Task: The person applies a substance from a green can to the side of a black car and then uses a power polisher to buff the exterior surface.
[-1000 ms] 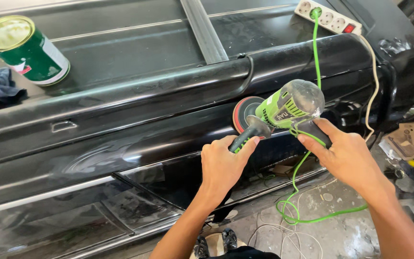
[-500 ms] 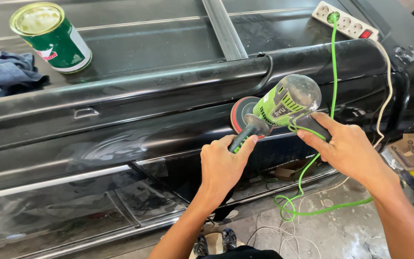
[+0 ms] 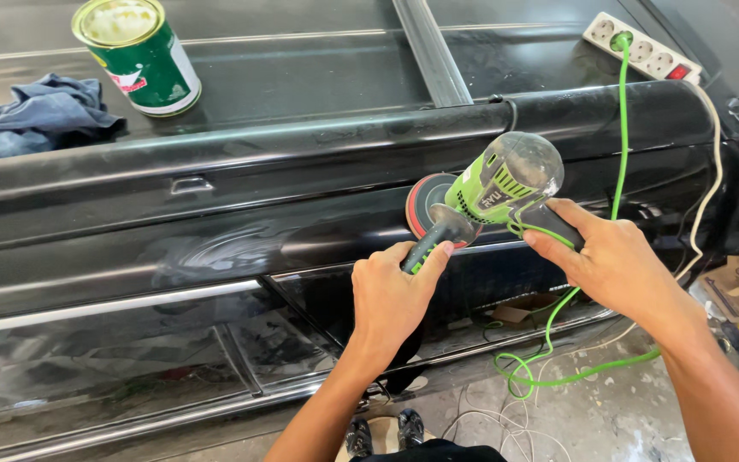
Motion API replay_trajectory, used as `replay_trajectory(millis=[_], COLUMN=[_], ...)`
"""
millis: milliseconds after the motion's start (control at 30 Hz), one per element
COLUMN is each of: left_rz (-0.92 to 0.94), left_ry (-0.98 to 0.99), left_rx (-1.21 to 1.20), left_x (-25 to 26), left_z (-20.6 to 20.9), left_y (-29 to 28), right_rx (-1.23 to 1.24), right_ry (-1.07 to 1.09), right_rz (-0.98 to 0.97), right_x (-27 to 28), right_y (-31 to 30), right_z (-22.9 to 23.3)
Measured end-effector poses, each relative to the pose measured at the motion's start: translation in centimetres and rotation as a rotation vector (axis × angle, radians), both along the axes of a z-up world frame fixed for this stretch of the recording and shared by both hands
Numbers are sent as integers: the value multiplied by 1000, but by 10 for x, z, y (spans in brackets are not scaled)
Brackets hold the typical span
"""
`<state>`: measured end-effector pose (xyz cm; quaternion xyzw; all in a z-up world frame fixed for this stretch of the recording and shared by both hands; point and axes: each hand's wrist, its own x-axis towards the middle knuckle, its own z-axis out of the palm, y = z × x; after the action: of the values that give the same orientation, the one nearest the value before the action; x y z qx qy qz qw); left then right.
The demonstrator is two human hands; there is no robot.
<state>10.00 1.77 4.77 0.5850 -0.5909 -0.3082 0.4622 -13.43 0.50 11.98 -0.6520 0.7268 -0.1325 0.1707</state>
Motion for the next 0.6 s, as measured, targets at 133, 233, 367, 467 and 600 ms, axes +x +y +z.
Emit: replay_trajectory(millis=[133,233,367,467,600], left_rz=[15,14,32,44,72], left_ry=[10,37,25,23,22], left_rx=[1,37,10,23,-3], left_x=[9,15,24,31,41], left_z=[1,2,2,4,7], left_y=[3,6,10,13,17], right_rx=[-8,-18,1,-54,-11], right_ry=[2,-5,-1,33,15], right_rz=[23,35,39,92,97], right_x=[9,17,27,36,46], right_y=[-1,0,0,1,1], right_z=[2,3,6,8,13])
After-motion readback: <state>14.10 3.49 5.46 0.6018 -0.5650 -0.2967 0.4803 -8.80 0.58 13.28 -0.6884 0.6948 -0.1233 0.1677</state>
